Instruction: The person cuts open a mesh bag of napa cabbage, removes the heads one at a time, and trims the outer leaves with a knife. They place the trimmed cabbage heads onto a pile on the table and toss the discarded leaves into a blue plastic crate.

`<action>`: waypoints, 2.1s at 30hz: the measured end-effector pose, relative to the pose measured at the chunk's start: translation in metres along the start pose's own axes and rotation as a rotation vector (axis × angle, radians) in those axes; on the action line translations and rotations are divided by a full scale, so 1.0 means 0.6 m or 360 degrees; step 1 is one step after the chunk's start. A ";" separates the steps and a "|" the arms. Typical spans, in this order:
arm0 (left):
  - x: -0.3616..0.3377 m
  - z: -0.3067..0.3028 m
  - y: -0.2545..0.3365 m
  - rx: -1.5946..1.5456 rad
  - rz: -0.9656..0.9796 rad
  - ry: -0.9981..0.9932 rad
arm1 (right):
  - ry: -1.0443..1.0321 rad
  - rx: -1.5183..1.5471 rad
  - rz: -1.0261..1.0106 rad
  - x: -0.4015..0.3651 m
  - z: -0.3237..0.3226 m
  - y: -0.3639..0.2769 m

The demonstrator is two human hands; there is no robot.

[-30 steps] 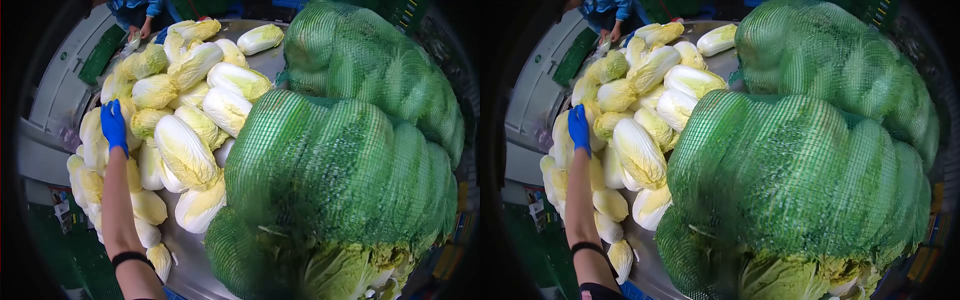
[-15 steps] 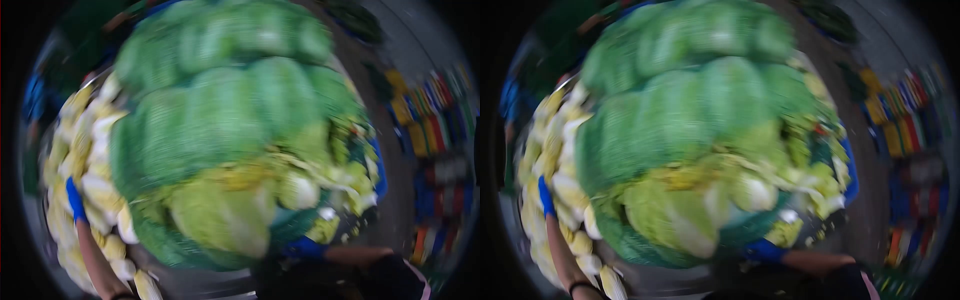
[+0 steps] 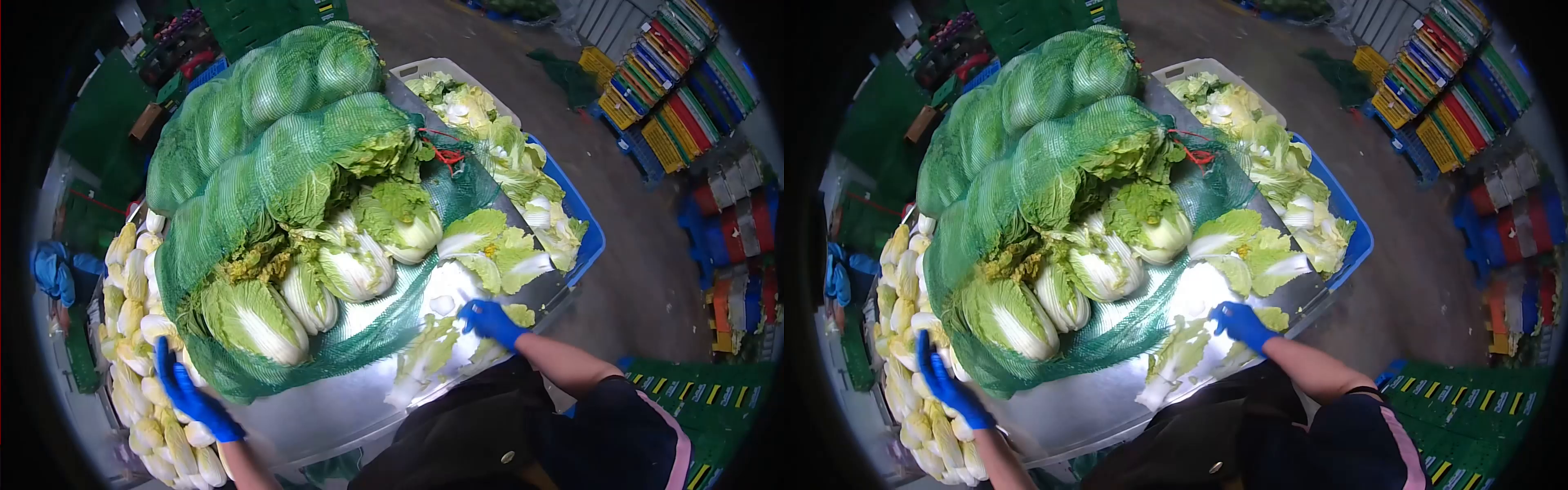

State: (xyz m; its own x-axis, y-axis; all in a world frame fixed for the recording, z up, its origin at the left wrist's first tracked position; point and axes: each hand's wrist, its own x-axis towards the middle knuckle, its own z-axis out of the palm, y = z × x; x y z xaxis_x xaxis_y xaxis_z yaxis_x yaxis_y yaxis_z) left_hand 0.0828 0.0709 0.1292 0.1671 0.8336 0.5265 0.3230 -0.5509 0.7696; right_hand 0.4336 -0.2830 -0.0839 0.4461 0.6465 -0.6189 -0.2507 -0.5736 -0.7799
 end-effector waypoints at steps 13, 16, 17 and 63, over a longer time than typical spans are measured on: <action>-0.319 0.510 0.088 -0.0878 -0.1335 -0.0686 | 0.0443 0.0267 -0.0494 0.099 -0.199 -0.109; -0.336 0.580 0.088 -0.0998 -0.1206 -0.0441 | 0.0183 0.0391 -0.0838 0.146 -0.136 -0.122; -0.341 0.599 0.086 -0.0979 -0.1172 -0.0315 | 0.0258 0.0018 -0.0930 0.169 -0.128 -0.131; -0.338 0.498 0.199 0.0648 0.0147 -0.1536 | 0.0393 -0.0821 -0.0474 -0.058 -0.168 -0.054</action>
State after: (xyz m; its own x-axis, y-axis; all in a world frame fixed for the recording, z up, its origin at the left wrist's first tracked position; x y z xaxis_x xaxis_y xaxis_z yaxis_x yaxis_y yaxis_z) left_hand 0.3656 -0.1513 0.0065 0.8207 0.5668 -0.0723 0.5300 -0.7078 0.4670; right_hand 0.5128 -0.3376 -0.0275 0.6328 0.7160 -0.2949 0.3324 -0.5952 -0.7316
